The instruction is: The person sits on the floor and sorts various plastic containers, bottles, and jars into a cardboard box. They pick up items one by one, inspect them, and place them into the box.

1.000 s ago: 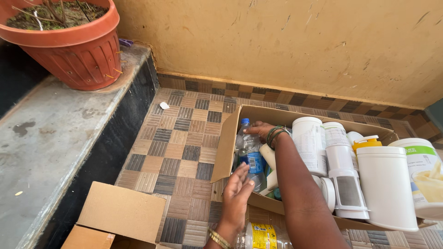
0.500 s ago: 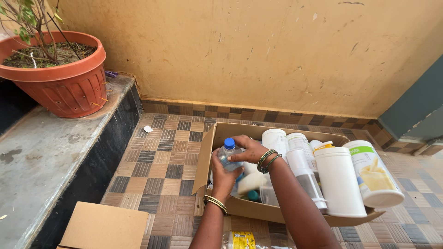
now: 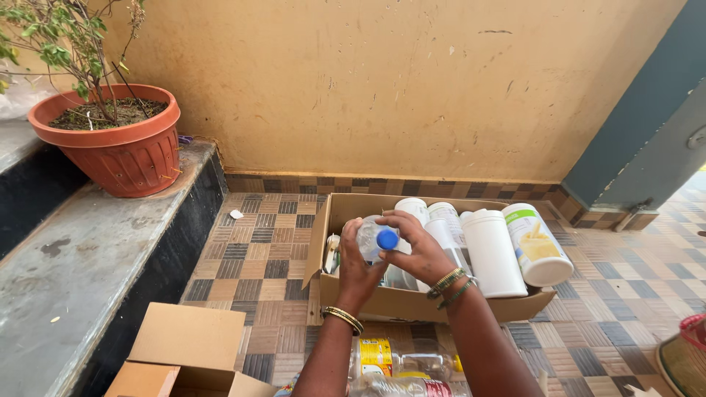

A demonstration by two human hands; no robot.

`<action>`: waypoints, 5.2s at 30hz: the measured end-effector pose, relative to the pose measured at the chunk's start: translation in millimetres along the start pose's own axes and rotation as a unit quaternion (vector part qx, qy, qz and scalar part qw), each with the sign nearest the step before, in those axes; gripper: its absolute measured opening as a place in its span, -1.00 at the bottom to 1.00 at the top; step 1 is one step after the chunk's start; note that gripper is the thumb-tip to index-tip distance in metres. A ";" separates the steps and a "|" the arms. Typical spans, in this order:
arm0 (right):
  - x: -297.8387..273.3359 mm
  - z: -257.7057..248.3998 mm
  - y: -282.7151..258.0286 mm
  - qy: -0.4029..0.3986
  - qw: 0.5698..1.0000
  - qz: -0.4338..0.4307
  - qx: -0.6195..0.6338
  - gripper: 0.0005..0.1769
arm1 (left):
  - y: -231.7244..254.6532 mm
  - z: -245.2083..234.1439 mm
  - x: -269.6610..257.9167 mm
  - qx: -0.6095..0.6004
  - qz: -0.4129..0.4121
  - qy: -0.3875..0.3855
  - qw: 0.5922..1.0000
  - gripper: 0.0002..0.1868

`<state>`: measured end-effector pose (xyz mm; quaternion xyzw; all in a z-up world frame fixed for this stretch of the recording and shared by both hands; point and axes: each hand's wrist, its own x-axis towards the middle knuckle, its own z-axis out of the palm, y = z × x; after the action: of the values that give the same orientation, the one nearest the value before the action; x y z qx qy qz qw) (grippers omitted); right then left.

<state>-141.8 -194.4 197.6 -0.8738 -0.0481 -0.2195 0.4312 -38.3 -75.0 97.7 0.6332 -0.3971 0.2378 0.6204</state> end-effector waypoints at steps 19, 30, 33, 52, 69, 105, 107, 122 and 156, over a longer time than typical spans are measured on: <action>-220.6 14.9 31.4 0.210 0.805 0.267 0.487 -0.41 | 85.2 8.9 -114.8 0.077 0.224 -0.237 0.942 -0.34; -245.5 31.6 50.3 0.235 0.819 0.243 0.464 -0.14 | 84.0 28.7 -137.4 0.115 0.116 -0.221 0.961 -0.16; -244.7 36.2 48.5 0.239 0.837 0.237 0.431 -0.07 | 71.3 41.6 -143.6 0.168 0.005 -0.183 0.969 -0.16; -258.6 25.8 103.2 0.125 0.951 0.275 0.066 -0.18 | 61.8 19.7 -114.7 -0.305 -0.381 -0.178 0.854 -0.09; -278.6 -2.2 152.7 0.226 0.872 0.354 0.251 -0.61 | 73.4 6.3 -118.5 0.114 0.072 -0.246 0.960 -0.16; -241.4 12.1 33.8 0.105 0.880 0.311 0.343 0.20 | 24.7 34.0 -160.3 -0.399 -0.434 -0.198 0.783 -0.52; -238.5 15.6 34.4 0.103 0.885 0.309 0.333 0.19 | 20.9 27.4 -162.4 -0.399 -0.473 -0.240 0.748 -0.51; -212.1 39.4 72.1 0.178 0.913 0.303 0.209 0.08 | 28.4 12.5 -147.3 -0.414 -0.445 -0.326 0.725 -0.40; -219.2 49.6 77.5 0.315 0.847 0.304 0.301 -0.10 | 17.5 28.5 -167.2 -0.387 -0.449 -0.368 0.717 -0.49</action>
<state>-300.7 -181.2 21.3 -0.5559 0.2951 -0.3154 0.7102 -153.2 -66.6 -27.9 0.4793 -0.3206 -0.4945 0.6504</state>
